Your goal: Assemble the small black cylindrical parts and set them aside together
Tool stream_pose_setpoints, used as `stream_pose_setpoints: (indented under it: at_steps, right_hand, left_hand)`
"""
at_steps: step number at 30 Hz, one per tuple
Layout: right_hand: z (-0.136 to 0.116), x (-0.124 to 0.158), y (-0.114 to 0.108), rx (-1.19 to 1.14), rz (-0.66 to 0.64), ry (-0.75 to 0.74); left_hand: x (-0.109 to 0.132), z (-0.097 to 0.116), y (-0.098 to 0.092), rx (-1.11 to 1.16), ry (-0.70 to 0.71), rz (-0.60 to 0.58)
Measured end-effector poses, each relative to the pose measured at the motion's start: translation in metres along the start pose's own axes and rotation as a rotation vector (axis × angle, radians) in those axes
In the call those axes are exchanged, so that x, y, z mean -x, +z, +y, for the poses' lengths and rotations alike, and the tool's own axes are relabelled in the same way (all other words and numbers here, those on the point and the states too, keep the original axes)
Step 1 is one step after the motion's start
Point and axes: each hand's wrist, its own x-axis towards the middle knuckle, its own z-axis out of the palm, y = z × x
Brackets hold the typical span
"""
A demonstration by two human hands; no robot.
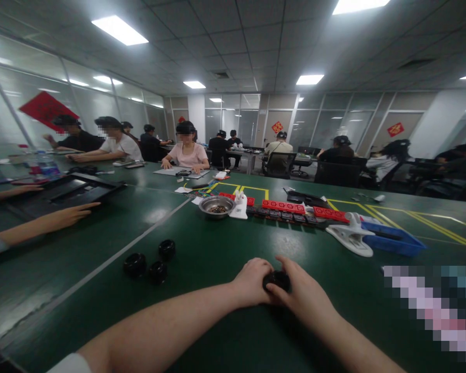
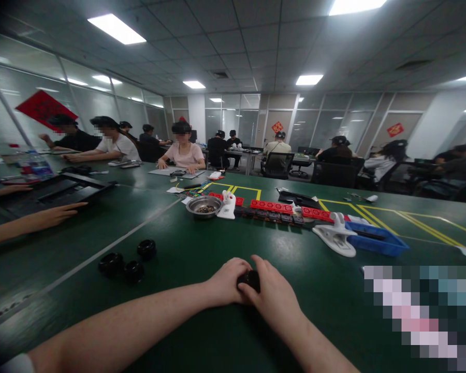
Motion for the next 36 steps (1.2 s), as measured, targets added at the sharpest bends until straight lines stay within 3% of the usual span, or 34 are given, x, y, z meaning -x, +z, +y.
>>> stream_pose_setpoints:
  at_steps: [5, 9, 14, 21, 27, 36]
  right_hand:
    - [0.001, 0.002, -0.003, -0.107, -0.121, -0.141]
    - [-0.001, 0.002, -0.008, -0.017, -0.026, -0.055]
    - [-0.003, 0.002, 0.004, 0.028, 0.027, 0.064]
    - [0.007, 0.003, 0.012, -0.079, -0.015, -0.093]
    - [0.006, 0.002, 0.009, -0.007, 0.090, 0.015]
    - [0.006, 0.003, 0.004, -0.187, -0.073, -0.101]
  left_hand:
    - [0.000, -0.002, 0.001, 0.020, -0.030, -0.006]
    - [0.001, -0.003, 0.000, 0.000, 0.012, -0.003]
    - [0.000, -0.002, 0.001, -0.005, 0.033, 0.000]
    - [0.000, -0.001, 0.001, -0.008, -0.032, -0.016]
    - [0.001, -0.001, -0.001, -0.035, 0.037, -0.017]
    - [0.003, 0.002, -0.001, -0.016, -0.043, -0.014]
